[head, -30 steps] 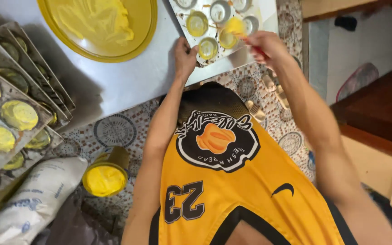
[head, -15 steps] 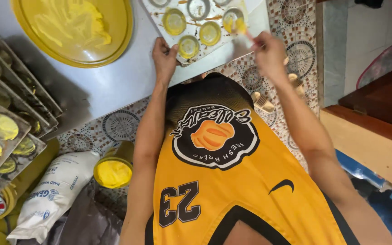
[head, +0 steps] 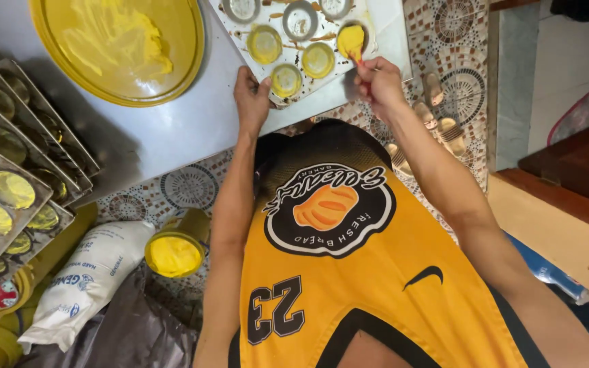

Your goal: Greasing small baking molds in a tray using a brush and yellow fat

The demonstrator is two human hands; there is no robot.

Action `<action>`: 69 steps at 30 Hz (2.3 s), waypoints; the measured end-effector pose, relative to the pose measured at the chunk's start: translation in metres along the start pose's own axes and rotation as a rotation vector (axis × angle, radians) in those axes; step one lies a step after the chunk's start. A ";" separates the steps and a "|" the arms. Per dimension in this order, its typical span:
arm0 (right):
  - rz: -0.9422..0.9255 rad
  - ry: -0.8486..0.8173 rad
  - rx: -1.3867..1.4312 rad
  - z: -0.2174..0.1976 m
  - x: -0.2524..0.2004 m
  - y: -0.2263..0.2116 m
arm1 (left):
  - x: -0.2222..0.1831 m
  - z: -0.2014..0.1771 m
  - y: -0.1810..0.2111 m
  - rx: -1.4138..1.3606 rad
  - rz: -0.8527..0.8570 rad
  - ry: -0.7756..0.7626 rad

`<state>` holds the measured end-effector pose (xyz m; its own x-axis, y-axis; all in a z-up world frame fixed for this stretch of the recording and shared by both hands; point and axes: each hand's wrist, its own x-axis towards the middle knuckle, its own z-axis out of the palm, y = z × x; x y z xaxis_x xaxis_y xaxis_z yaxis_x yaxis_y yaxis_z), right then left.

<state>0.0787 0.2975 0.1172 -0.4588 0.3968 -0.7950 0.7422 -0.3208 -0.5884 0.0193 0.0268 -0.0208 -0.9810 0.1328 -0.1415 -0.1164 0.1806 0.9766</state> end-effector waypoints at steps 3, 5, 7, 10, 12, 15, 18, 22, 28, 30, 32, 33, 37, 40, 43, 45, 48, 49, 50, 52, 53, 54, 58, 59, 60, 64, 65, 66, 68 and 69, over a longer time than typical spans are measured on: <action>-0.105 0.043 -0.021 -0.009 0.024 0.022 | -0.006 -0.003 0.006 0.016 -0.051 -0.010; -0.155 0.089 -0.058 -0.015 0.035 0.028 | -0.001 0.000 0.014 0.029 -0.060 -0.021; -0.702 -0.104 -0.524 -0.021 0.044 0.046 | -0.001 -0.002 0.027 -0.027 -0.196 -0.022; -0.434 -0.036 -1.338 -0.025 -0.041 -0.054 | -0.002 0.000 0.017 0.084 -0.097 0.018; -0.664 0.034 -1.648 -0.047 0.019 -0.036 | -0.003 0.002 0.007 0.050 -0.093 0.024; -0.934 0.078 -2.057 -0.048 0.040 -0.037 | -0.003 0.005 0.004 0.018 -0.073 0.034; -0.805 0.015 -2.100 -0.033 0.030 -0.042 | -0.001 0.004 0.004 0.019 -0.058 0.048; -0.224 -0.126 -1.127 -0.008 -0.006 -0.062 | -0.004 0.005 0.001 0.087 -0.045 0.100; -0.622 -0.016 -1.530 -0.050 0.019 -0.016 | -0.008 0.000 0.011 0.089 -0.063 0.047; -0.822 0.044 -1.817 -0.039 0.030 -0.024 | 0.002 0.006 -0.007 0.009 -0.050 0.023; -1.025 0.120 -2.102 -0.043 0.037 -0.023 | 0.007 0.013 -0.015 -0.078 -0.030 -0.006; -1.021 0.133 -2.094 -0.049 0.038 -0.021 | 0.007 0.014 -0.012 -0.047 -0.028 0.008; -0.478 -0.144 -1.119 -0.035 -0.007 -0.018 | -0.002 0.009 -0.006 0.063 -0.071 0.079; -0.482 -0.158 -0.824 -0.047 0.016 -0.021 | -0.005 0.006 -0.011 -0.005 -0.058 0.065; -0.653 -0.102 -0.766 -0.038 -0.008 -0.046 | -0.001 0.004 -0.019 -0.078 -0.030 0.014; -0.535 -0.133 -0.809 0.004 -0.035 -0.059 | 0.001 0.003 -0.025 -0.069 -0.007 0.004; -0.545 -0.138 -0.877 0.050 -0.023 -0.039 | -0.001 0.005 -0.021 -0.048 -0.016 0.003; -0.684 -0.107 -0.900 0.065 -0.009 -0.026 | -0.001 0.004 -0.018 -0.038 -0.037 0.012; -0.689 -0.115 -0.910 0.063 -0.012 -0.020 | 0.000 0.008 -0.019 -0.043 -0.039 0.023; -0.791 -0.193 -0.922 0.060 -0.018 -0.005 | -0.001 0.013 -0.022 -0.072 -0.083 0.051; -0.789 -0.204 -0.929 0.051 -0.019 -0.011 | -0.003 0.008 -0.021 -0.074 -0.092 0.061; -0.716 -0.201 -0.874 0.038 -0.021 -0.021 | -0.002 0.008 -0.017 -0.056 -0.076 0.046; -0.632 -0.198 -0.790 0.037 -0.004 -0.043 | -0.003 0.007 -0.010 -0.078 -0.040 0.028; -0.633 -0.194 -0.790 0.044 -0.001 -0.041 | -0.003 0.007 -0.008 -0.080 -0.038 0.026; -0.590 -0.199 -0.816 0.052 0.001 -0.039 | -0.003 0.007 -0.005 -0.053 -0.075 0.021; -0.814 -0.089 -1.211 0.034 0.038 -0.032 | -0.003 0.005 0.005 -0.009 -0.158 -0.016; -0.816 -0.089 -1.213 0.044 0.033 -0.034 | -0.003 0.005 0.002 -0.011 -0.158 -0.015; -0.769 -0.041 -1.279 0.056 0.028 -0.038 | -0.002 0.006 0.001 0.000 -0.142 -0.006; -0.724 0.011 -1.347 0.061 0.021 -0.033 | -0.002 0.006 -0.001 0.006 -0.123 0.006; -0.896 -0.085 -1.334 0.056 0.018 -0.024 | -0.003 0.005 -0.002 -0.002 -0.139 -0.012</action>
<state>0.0249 0.2643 0.1086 -0.9489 -0.0252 -0.3145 0.0879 0.9362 -0.3402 0.0232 0.0313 -0.0229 -0.9534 0.1180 -0.2778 -0.2518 0.1962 0.9477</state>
